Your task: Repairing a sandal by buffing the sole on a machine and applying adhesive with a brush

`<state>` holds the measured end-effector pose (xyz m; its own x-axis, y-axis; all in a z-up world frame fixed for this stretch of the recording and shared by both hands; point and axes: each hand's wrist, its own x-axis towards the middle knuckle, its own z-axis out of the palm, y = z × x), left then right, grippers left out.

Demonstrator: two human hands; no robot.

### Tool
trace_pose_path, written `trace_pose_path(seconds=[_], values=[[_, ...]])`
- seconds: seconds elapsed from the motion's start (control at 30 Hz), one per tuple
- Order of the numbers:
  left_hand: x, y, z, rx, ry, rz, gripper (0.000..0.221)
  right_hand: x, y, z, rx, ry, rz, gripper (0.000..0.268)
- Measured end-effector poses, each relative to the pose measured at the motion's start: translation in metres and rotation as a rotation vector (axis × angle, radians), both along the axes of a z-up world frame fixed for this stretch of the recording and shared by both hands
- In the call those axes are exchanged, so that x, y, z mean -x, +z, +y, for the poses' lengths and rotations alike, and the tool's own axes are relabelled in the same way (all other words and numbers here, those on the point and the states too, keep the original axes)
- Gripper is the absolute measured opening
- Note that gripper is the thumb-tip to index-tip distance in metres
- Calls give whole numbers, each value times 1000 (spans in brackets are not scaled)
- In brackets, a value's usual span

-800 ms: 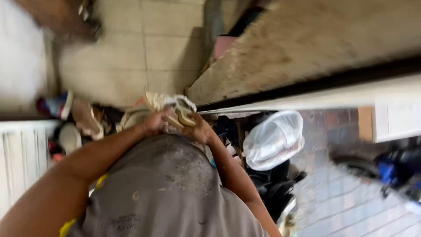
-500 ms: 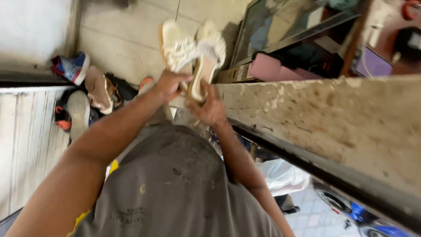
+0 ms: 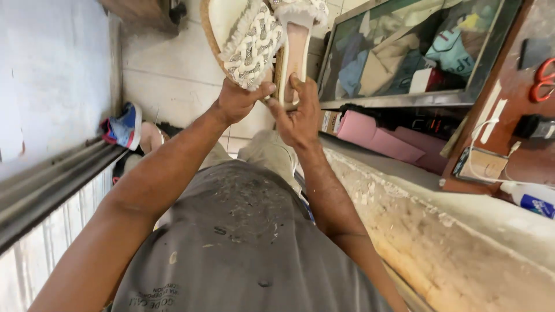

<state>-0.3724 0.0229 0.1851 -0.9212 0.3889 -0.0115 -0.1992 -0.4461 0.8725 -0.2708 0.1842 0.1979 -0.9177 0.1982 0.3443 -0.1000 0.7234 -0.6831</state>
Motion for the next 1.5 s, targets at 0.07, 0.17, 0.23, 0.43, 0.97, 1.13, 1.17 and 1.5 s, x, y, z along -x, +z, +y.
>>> trace_pose_path(seconds=[0.07,0.17,0.23,0.43,0.97,1.13,1.17,1.5], values=[[20,-4,14,106,-42,16,30,24,3,8,3,-39,32,65],[53,-13,45,274,-72,112,42,65,24,24,62,-52,64,59],[83,-19,72,330,-64,220,47,94,20,54,113,-31,92,51],[173,-16,155,467,-150,148,48,187,27,142,208,12,179,44],[428,38,341,713,-387,87,53,445,68,336,206,-104,-203,33],[538,61,404,734,-429,234,55,537,89,395,220,-179,-320,35],[566,68,417,765,-452,230,56,554,83,410,370,-229,-369,41],[795,54,540,335,-439,16,60,614,-1,524,1313,-779,-103,27]])
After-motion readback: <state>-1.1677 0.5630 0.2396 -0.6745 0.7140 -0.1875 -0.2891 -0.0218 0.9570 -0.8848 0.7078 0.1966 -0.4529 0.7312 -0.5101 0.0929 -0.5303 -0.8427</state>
